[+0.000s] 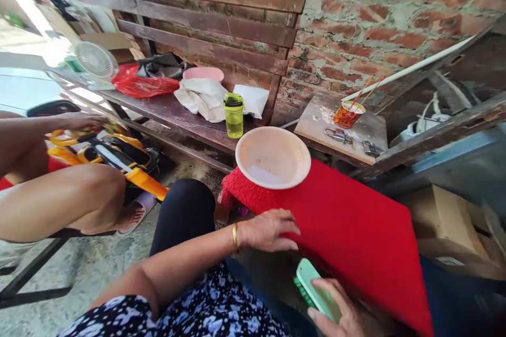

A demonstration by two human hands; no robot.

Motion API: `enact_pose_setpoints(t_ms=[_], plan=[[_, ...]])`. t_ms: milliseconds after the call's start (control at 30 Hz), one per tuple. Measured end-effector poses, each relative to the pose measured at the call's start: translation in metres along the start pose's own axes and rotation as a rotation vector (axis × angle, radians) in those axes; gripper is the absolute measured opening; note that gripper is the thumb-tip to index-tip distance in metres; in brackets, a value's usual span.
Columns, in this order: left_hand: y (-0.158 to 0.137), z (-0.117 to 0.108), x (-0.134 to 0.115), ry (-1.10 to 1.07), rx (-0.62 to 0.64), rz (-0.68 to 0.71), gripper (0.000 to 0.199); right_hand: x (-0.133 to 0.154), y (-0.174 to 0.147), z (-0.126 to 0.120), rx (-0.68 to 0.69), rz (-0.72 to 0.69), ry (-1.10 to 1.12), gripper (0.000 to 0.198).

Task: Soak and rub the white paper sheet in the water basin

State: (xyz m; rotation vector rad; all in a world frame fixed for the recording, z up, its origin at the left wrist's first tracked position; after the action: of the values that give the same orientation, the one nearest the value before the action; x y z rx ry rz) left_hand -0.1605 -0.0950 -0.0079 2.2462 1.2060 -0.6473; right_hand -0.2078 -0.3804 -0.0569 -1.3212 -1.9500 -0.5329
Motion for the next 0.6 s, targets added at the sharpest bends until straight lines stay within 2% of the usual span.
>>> enact_pose_setpoints(t_ms=[100,167,300,400,467,500,600], plan=[[-0.007,-0.010,0.037,0.292,-0.043,-0.126,0.027,0.007,0.002,0.006,-0.272,0.055,-0.123,0.037],[-0.009,-0.007,0.052,0.421,-0.013,-0.133,0.024,0.025,0.017,0.018,-0.366,0.040,-0.211,0.036],[-0.005,-0.002,0.059,0.472,0.007,-0.089,0.020,0.077,0.063,0.056,-0.381,-0.083,-0.415,0.039],[-0.001,-0.005,0.056,0.461,0.010,-0.066,0.019,0.086,0.078,0.072,-0.367,-0.121,-0.493,0.039],[0.000,-0.006,0.054,0.461,0.018,-0.062,0.018,0.066,0.065,0.059,-0.390,-0.064,-0.506,0.038],[0.000,-0.007,0.053,0.460,0.018,-0.063,0.018,0.050,0.051,0.045,-0.426,-0.012,-0.518,0.040],[-0.003,-0.008,0.052,0.452,0.012,-0.071,0.020,-0.001,-0.008,-0.024,-0.574,0.170,-0.580,0.052]])
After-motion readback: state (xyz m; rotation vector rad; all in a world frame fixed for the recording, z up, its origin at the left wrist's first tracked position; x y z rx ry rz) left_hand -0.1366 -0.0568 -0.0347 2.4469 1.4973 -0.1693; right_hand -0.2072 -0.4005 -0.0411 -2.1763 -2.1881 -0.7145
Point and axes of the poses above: each hand's wrist, its own y-axis towards the middle knuckle, its own z-axis out of the palm, x = y × z, the point moved 2 cm from there along y, towards the middle knuckle, and after that the axes turned 10 degrees about -x, right-handed, at the moved point
